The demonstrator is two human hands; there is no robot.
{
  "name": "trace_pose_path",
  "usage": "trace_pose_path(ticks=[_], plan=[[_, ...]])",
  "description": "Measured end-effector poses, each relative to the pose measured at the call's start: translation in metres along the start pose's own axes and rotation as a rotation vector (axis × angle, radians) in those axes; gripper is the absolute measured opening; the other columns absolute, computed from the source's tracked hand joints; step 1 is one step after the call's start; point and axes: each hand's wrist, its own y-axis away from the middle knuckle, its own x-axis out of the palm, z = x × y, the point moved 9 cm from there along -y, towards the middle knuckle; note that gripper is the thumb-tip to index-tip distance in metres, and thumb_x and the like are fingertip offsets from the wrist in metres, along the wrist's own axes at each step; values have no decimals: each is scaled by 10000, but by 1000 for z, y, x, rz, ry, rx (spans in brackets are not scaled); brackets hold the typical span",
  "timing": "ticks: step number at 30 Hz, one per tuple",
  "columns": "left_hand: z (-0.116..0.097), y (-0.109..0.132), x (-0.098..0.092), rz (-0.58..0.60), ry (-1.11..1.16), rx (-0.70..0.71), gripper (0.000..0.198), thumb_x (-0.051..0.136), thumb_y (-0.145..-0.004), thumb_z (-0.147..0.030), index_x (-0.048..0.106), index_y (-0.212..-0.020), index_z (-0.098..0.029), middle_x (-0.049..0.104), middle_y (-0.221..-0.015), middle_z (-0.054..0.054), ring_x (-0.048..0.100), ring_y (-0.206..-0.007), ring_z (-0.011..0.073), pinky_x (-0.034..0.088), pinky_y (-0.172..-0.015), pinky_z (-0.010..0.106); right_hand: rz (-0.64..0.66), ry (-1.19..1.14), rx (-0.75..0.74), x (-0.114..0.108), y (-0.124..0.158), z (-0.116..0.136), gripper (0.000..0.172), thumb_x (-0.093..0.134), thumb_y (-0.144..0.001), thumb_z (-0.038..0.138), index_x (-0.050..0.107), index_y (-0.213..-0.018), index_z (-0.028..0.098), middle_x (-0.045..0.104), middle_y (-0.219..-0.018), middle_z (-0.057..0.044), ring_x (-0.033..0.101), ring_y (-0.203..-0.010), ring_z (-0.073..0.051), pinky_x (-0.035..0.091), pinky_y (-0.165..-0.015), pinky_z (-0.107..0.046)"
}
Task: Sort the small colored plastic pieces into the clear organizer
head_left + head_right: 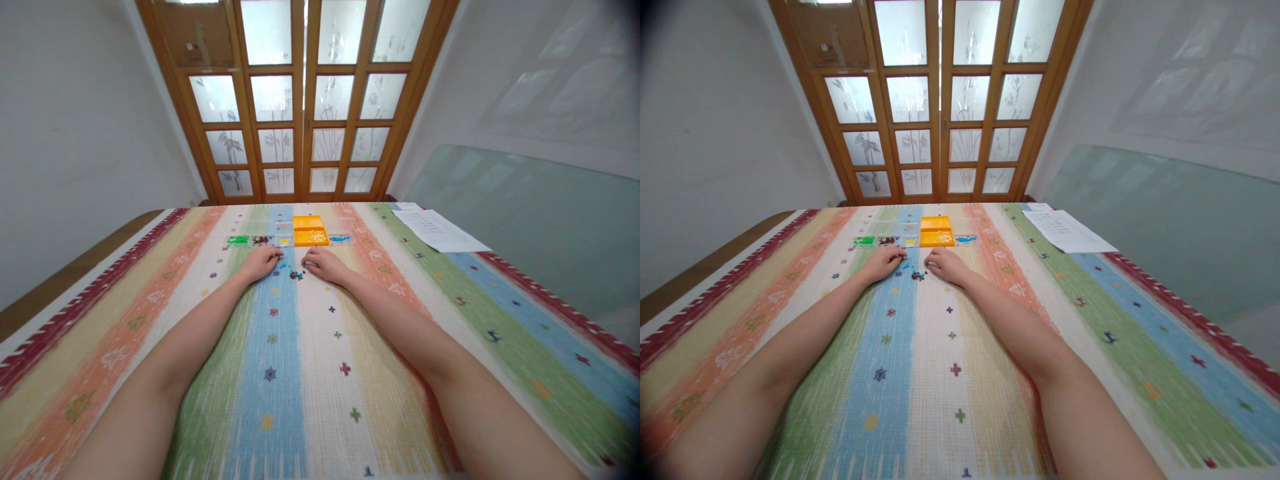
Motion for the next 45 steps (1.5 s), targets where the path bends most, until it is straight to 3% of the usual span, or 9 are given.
trace_pose_path(ticks=[6,9,14,23,30,35,40,43,45], plan=[[-16,1,4,60,48,48,286,529,-960,-236,758,-1130,-249,732,-1138,70,643,-1143,248,475,-1076,425,-12,7,25,-1,-1,-2,86,629,-952,210,715,-961,206,687,-1010,-74,607,-991,-215,460,-891,-330],[-22,1,4,88,55,44,288,538,-950,-221,762,-1128,-260,724,-1140,70,631,-1167,256,459,-1105,444,-50,6,119,-6,-1,-13,86,616,-943,204,701,-928,200,703,-944,-65,611,-897,-205,454,-817,-315],[-29,0,3,107,67,68,290,537,-947,-205,767,-1116,-258,706,-1130,74,628,-1145,248,452,-1109,440,-282,-134,389,-32,10,-55,96,596,-920,262,655,-874,202,693,-816,-26,587,-730,-176,422,-691,-286],[-30,0,4,126,81,106,250,564,-945,-230,772,-1085,-234,681,-1116,88,619,-1121,251,468,-1060,423,-685,-216,722,-77,54,-129,216,593,-885,406,641,-875,197,697,-846,-83,619,-782,-220,485,-737,-334],[-23,-1,6,111,68,57,202,585,-953,-264,771,-1030,-240,691,-1052,85,627,-1095,255,464,-1053,429,-760,-187,831,-80,72,-164,270,607,-861,393,723,-954,167,752,-946,-135,685,-864,-266,542,-837,-408],[-18,-1,4,81,23,2,171,610,-937,-271,762,-1010,-243,709,-1049,80,629,-1059,261,478,-998,417,-787,-202,805,-79,72,-161,341,570,-890,393,734,-1077,161,759,-1044,-149,696,-954,-267,554,-882,-414],[-13,-1,-3,36,-48,-63,127,650,-917,-314,734,-900,-221,692,-910,76,625,-896,252,488,-856,383,-760,-98,753,-85,65,-140,319,535,-903,331,730,-1091,164,739,-1120,-167,676,-983,-277,525,-952,-451],[-12,-1,-4,24,-100,-71,166,649,-920,-335,703,-822,-211,680,-858,80,617,-855,253,479,-808,375,-637,-95,643,-79,49,-119,264,533,-906,311,733,-1017,178,747,-1052,-138,666,-939,-263,523,-910,-426],[-14,-2,-1,35,-102,-56,181,635,-928,-337,698,-811,-213,686,-858,80,616,-840,248,478,-793,370,-487,-129,520,-65,32,-99,223,547,-905,301,737,-950,192,752,-956,-93,662,-871,-236,516,-842,-378]])
